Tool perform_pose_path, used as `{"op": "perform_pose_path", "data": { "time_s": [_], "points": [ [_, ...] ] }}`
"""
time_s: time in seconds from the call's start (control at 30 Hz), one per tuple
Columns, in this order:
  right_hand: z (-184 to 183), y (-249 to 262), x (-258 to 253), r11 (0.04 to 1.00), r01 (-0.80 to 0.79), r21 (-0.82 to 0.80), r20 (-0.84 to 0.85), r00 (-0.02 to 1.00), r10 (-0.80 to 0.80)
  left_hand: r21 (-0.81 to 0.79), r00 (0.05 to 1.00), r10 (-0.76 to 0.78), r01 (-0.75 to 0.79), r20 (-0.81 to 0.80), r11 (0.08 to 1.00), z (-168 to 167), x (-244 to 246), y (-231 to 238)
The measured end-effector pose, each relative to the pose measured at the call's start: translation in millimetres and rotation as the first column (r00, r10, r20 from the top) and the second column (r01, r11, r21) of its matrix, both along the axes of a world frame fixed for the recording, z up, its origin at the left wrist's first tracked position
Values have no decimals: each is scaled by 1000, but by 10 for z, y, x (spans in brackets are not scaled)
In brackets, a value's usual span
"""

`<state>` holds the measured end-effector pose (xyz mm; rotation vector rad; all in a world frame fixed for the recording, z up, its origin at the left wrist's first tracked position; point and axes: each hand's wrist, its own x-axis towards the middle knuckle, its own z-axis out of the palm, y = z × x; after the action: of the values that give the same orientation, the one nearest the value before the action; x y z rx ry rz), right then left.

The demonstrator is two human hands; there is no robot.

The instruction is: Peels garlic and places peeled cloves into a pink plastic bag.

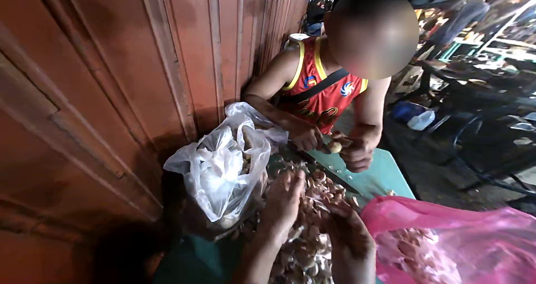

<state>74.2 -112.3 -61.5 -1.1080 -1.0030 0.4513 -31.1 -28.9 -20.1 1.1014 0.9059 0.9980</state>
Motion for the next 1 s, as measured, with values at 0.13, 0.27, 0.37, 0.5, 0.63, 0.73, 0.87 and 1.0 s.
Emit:
{"op": "perform_pose_path", "data": {
  "time_s": [0.13, 0.27, 0.37, 0.5, 0.63, 0.73, 0.87, 1.0],
  "points": [
    [-15, -5, 91, 999, -26, 45, -55, 998, 28, 180, 894, -191, 283, -405, 942, 153, -9, -129],
    [34, -26, 108, 998, -56, 39, -74, 996, 59, 315, 878, -113, 283, -464, 906, 98, 74, -200],
    [44, -34, 77, 999, -31, 39, -87, 996, 35, 362, 841, -97, 329, -532, 872, 78, 94, -205],
    [30, -19, 49, 975, 221, 24, 283, 934, -219, 479, 817, 20, 318, -576, 818, 71, 109, -247],
    [121, -43, -3, 926, 375, 30, 554, 765, -328, 569, 773, 148, 307, -616, 763, 41, 119, -282],
    [89, -29, 9, 923, 384, -29, 549, 778, -306, 660, 850, 238, 160, -471, 734, -35, 161, -293],
    [68, -44, 46, 954, 206, -215, 335, 934, -127, 477, 961, 232, -278, 153, 834, -94, 220, -284],
    [205, -136, -29, 944, -124, -305, 54, 988, 147, 106, 789, 350, -459, 505, 882, 14, 210, -220]
  ]
}}
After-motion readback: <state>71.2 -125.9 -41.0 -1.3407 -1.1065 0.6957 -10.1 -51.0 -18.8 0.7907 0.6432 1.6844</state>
